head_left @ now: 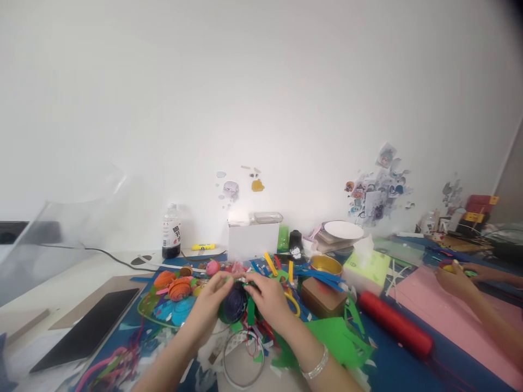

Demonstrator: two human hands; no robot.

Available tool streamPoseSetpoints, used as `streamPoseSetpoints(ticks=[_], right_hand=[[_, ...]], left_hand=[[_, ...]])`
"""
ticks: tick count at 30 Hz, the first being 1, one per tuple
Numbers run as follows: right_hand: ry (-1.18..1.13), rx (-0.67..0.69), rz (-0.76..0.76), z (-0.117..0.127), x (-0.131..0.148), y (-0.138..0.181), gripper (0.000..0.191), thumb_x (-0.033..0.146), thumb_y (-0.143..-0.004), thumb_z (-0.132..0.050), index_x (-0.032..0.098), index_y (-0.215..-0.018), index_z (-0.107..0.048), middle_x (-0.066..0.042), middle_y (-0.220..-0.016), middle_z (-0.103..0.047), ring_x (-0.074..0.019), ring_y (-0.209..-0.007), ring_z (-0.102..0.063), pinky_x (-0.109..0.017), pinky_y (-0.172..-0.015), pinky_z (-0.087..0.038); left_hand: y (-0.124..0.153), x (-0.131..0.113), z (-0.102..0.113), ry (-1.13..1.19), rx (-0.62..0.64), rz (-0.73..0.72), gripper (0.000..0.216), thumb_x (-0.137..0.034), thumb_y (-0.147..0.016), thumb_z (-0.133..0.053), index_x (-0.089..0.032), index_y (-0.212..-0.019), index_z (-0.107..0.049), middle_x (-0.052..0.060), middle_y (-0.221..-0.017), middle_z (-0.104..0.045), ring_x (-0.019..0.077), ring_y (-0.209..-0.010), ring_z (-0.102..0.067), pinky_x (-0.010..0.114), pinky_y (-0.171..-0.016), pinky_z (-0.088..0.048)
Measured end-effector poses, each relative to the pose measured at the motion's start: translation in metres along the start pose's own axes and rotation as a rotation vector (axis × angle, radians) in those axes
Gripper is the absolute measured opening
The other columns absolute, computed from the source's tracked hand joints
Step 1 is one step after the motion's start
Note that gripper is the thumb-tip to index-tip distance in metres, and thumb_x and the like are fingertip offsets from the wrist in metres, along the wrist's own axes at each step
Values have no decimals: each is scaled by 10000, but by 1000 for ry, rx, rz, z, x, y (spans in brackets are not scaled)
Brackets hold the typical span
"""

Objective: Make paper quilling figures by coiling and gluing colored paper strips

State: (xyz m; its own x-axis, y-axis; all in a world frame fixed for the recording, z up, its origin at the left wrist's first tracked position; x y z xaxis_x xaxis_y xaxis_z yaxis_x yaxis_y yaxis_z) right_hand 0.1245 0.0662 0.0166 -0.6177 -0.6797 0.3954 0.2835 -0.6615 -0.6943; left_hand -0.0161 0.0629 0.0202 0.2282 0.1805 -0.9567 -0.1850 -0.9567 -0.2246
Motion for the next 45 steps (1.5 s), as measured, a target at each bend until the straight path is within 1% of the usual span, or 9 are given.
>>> streamPoseSetpoints(ticks=[7, 12, 16, 24, 29, 34, 38, 42, 45], right_hand=[[-136, -46, -100, 3, -1, -2, 165, 190, -824, -500, 238, -968, -564, -21, -935, -656, -193, -843, -612, -280, -718, -443], [-345, -91, -136, 7, -3, -4, 112, 208, -826, -489, 215, -930, -529, -30, -956, -614, -184, -920, -571, -292, -791, -427], [-444, -76, -145, 6, -3, -4, 105, 193, -830, -469, 220, -916, -522, -28, -963, -606, -185, -938, -565, -309, -816, -425], [-390, -57, -215, 5, -4, -4, 200, 180, -803, -484, 217, -980, -568, -40, -1002, -606, -194, -978, -547, -330, -856, -417], [-226, -35, -126, 2, 2, -3, 372, 97, -722, -515, 219, -1072, -544, -50, -1055, -596, -207, -990, -541, -351, -864, -417], [-156, -15, -117, 0, 3, -2, 326, 56, -698, -492, 218, -969, -572, -31, -952, -620, -195, -897, -568, -329, -804, -439], [-168, -30, -160, 0, 2, -3, 270, 53, -692, -492, 202, -905, -563, -31, -883, -614, -200, -840, -572, -323, -755, -446], [-232, -61, -155, 1, 4, -4, 228, 59, -715, -470, 199, -873, -555, -28, -868, -605, -193, -834, -569, -314, -748, -445], [-272, -75, -148, 4, 7, -4, 234, 49, -715, -462, 200, -868, -556, -26, -879, -605, -188, -855, -565, -309, -766, -440]], left_hand=[[2, -12, 1, -7, -86, -8, 342, -446, -676, -633, -190, -898, -587, 78, -967, -668, 281, -1076, -531, 344, -839, -439], [2, -11, 1, -12, -116, -31, 408, -470, -662, -637, -193, -960, -605, 95, -1084, -641, 291, -1155, -469, 361, -907, -404], [-1, 1, 3, 53, -111, 63, 466, -488, -694, -600, -200, -1060, -577, 90, -1204, -580, 276, -1187, -439, 356, -925, -395], [-2, 5, 7, -54, -111, 38, 463, -508, -692, -583, -182, -1019, -620, 78, -1115, -639, 279, -1121, -502, 353, -929, -388], [-2, -3, 0, -245, -86, -64, 344, -456, -689, -587, -190, -894, -661, 73, -1058, -656, 277, -1087, -516, 347, -946, -358], [-5, 2, -2, -291, -90, -139, 264, -412, -654, -622, -213, -817, -681, 45, -960, -686, 271, -1019, -549, 315, -906, -383], [-2, 4, 1, -282, -161, -60, 256, -434, -661, -610, -225, -795, -675, 35, -967, -688, 283, -1008, -557, 320, -877, -403], [2, 3, 4, -204, -290, 17, 300, -439, -638, -629, -217, -836, -671, 54, -1061, -661, 294, -1121, -493, 354, -948, -355], [2, 5, 6, -92, -282, 52, 382, -463, -643, -622, -193, -911, -659, 76, -1090, -651, 283, -1130, -493, 371, -946, -367]])
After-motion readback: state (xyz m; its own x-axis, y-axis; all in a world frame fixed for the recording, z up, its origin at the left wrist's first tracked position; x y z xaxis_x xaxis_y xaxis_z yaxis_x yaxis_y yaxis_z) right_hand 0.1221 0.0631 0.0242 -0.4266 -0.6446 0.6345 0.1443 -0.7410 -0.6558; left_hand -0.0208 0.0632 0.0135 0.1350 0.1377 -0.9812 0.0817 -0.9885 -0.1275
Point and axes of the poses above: each hand's wrist, its own y-axis away from the middle knuckle, its own z-axis out of the back of the hand, x = y × z, the point moved 3 cm from there along -y, towards the middle knuckle
